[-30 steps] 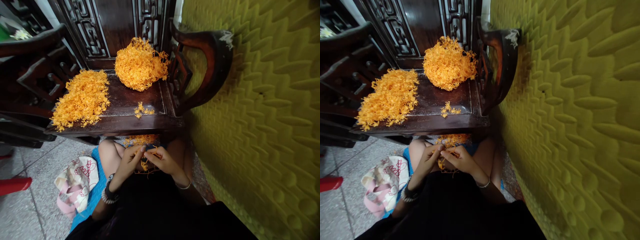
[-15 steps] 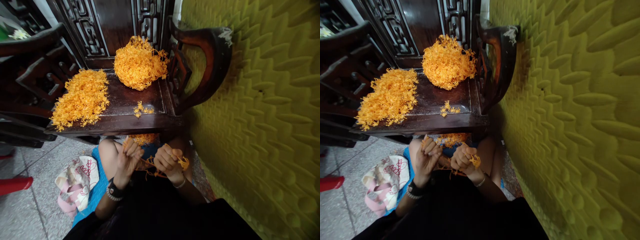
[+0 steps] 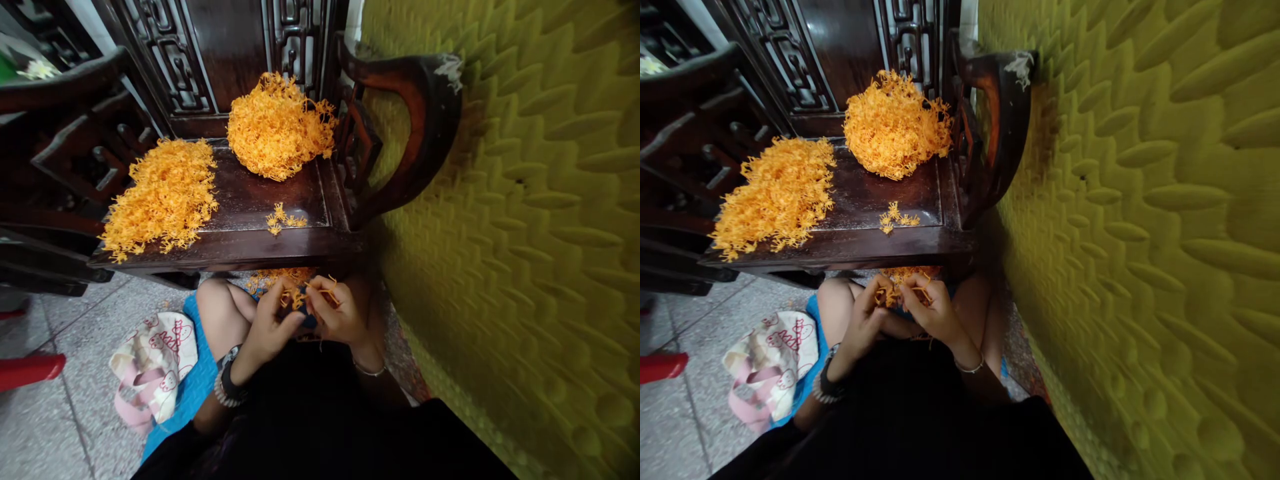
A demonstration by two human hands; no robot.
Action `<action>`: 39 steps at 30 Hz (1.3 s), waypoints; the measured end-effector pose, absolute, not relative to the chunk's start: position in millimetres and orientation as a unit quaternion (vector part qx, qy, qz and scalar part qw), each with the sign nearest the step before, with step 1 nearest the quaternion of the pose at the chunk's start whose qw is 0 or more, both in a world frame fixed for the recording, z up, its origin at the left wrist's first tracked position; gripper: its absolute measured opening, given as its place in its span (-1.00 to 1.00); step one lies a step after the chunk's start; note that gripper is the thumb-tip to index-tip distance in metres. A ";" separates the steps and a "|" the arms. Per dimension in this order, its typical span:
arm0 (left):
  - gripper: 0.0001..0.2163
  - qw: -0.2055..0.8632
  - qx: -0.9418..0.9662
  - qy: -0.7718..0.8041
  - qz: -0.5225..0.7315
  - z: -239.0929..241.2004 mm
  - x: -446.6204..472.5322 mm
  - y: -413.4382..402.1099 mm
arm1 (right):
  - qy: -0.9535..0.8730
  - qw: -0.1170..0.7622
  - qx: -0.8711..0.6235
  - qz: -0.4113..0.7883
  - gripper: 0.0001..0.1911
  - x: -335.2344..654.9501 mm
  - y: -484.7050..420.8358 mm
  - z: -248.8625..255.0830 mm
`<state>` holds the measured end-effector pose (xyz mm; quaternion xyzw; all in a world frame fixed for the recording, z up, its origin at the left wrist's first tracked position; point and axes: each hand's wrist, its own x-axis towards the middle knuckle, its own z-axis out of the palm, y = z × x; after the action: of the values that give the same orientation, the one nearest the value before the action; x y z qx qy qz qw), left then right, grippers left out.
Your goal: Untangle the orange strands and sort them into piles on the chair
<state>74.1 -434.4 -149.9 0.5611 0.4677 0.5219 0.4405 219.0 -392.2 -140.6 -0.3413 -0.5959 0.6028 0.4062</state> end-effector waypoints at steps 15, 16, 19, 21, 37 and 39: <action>-0.48 0.617 0.364 0.383 0.583 -156.1 89.9 -437.2 | -0.358 0.426 -0.144 0.818 -0.51 200.3 -398.6 -161.4; -0.49 0.614 0.337 0.376 0.606 -152.3 90.8 -435.5 | -0.345 0.435 -0.149 0.818 -0.49 199.1 -397.1 -163.0; -0.50 0.587 0.276 0.366 0.667 -142.0 89.8 -427.3 | -0.298 0.497 -0.168 0.797 -0.46 198.4 -390.6 -165.2; -0.52 0.541 0.298 0.370 0.694 -139.2 84.3 -417.4 | -0.298 0.522 -0.167 0.781 -0.46 201.0 -387.8 -163.4; -0.81 0.033 0.587 0.723 0.362 -171.6 43.8 -279.0 | -0.364 0.529 -0.300 0.705 -0.63 223.2 -385.0 -170.7; -0.76 0.037 0.600 0.714 0.360 -172.3 42.8 -277.8 | -0.358 0.539 -0.308 0.698 -0.63 224.7 -382.4 -171.0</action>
<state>42.8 -277.8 -172.3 0.5996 0.7138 0.3599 0.0374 224.7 -382.4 -171.0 -0.3078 -0.3580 0.6977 0.5388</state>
